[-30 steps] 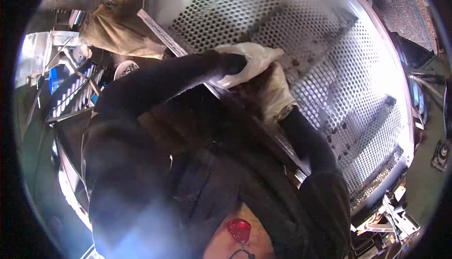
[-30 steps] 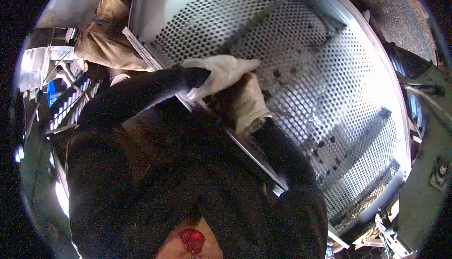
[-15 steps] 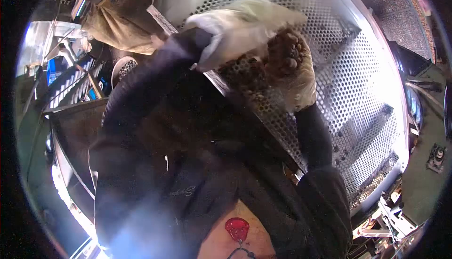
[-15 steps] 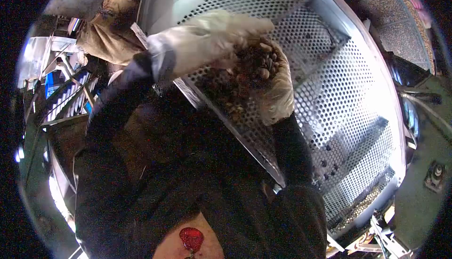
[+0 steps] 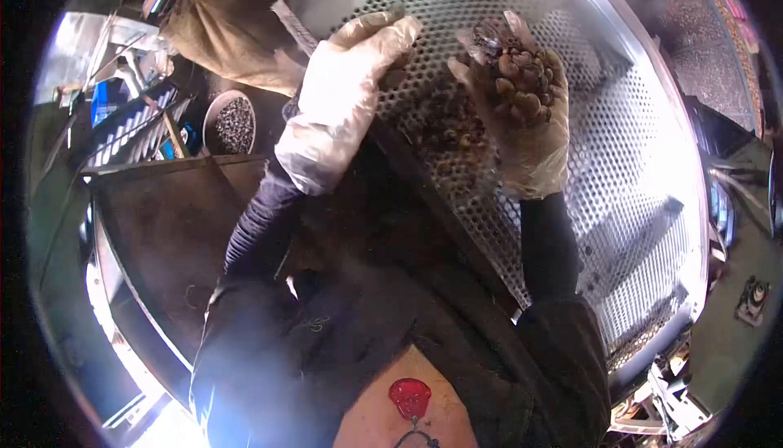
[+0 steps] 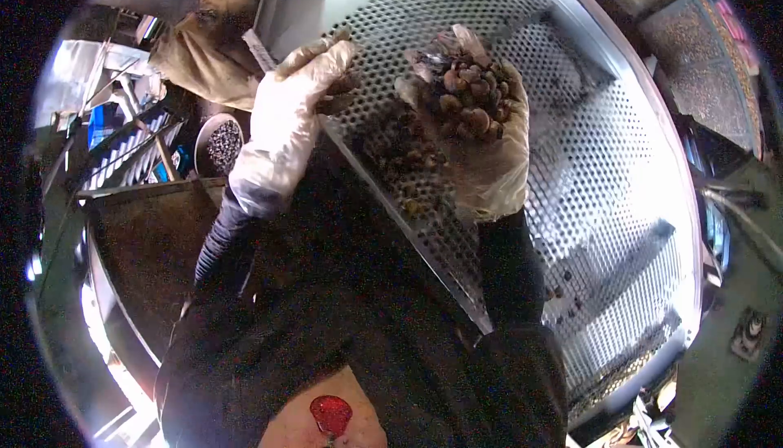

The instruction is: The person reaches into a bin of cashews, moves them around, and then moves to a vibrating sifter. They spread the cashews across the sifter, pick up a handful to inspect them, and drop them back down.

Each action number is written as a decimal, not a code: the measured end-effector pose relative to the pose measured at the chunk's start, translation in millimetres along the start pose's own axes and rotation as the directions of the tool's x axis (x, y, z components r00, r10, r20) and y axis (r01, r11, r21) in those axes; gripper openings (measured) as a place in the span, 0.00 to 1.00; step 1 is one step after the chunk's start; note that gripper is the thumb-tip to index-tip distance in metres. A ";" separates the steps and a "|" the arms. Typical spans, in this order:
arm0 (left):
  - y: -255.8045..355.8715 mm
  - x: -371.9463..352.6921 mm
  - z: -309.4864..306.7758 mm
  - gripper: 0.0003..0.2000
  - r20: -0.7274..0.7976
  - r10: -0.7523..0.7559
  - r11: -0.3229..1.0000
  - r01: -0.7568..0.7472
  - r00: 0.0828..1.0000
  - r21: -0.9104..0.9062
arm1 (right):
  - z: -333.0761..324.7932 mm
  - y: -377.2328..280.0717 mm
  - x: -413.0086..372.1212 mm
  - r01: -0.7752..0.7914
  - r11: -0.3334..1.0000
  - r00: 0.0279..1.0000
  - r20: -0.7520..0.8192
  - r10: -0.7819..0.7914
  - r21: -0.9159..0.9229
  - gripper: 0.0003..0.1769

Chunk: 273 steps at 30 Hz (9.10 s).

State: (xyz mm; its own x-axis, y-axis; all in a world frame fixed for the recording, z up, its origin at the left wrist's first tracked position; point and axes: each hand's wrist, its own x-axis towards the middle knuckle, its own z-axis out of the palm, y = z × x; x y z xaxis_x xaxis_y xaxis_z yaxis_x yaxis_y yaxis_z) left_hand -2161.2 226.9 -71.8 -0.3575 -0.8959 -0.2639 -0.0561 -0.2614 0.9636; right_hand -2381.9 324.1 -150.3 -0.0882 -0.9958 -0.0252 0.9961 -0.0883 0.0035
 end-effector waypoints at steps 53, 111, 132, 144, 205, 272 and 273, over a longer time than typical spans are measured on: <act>-33.6 67.6 -21.8 0.21 -0.159 0.135 0.970 -0.163 0.978 -0.182 | -10.5 34.1 89.5 0.069 0.997 0.995 -0.074 -0.070 -0.019 0.31; 21.5 -14.9 -62.5 0.27 -0.100 0.409 0.749 -0.271 0.907 0.604 | 11.8 37.5 72.1 0.019 0.982 0.995 -0.093 -0.037 -0.188 0.30; -51.2 76.7 66.9 0.30 0.405 0.490 0.220 -0.559 0.772 0.799 | -8.2 34.0 62.4 0.226 0.895 0.974 0.067 -0.217 -0.384 0.23; -17.8 45.5 -21.4 0.16 0.270 0.659 0.350 -0.604 0.702 0.716 | -20.5 28.3 74.5 0.049 0.998 0.999 0.012 -0.048 -0.041 0.33; -23.1 39.3 -51.4 0.24 0.153 0.234 -0.115 0.184 0.960 -0.976 | 90.3 174.0 101.5 0.398 -0.218 0.916 0.397 0.051 -0.891 0.23; -53.8 -44.1 -109.0 0.48 -0.051 -0.143 0.765 0.078 0.988 -0.639 | -2.1 20.9 30.1 -0.206 0.935 0.925 -0.370 0.089 -0.289 0.27; -40.9 -38.5 -98.4 0.43 0.120 -0.094 0.654 0.152 0.988 -0.741 | 8.6 20.0 32.6 -0.172 0.930 0.952 -0.298 0.071 -0.326 0.26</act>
State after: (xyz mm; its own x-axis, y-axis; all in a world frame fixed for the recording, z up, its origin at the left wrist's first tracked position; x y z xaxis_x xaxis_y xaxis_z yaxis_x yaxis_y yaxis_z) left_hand -2053.4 236.7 -105.3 -0.4601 -0.8175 -0.3464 0.5993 -0.5738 0.5582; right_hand -2364.9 289.7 -142.4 -0.0111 -0.9467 -0.3220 0.9430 0.0972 -0.3182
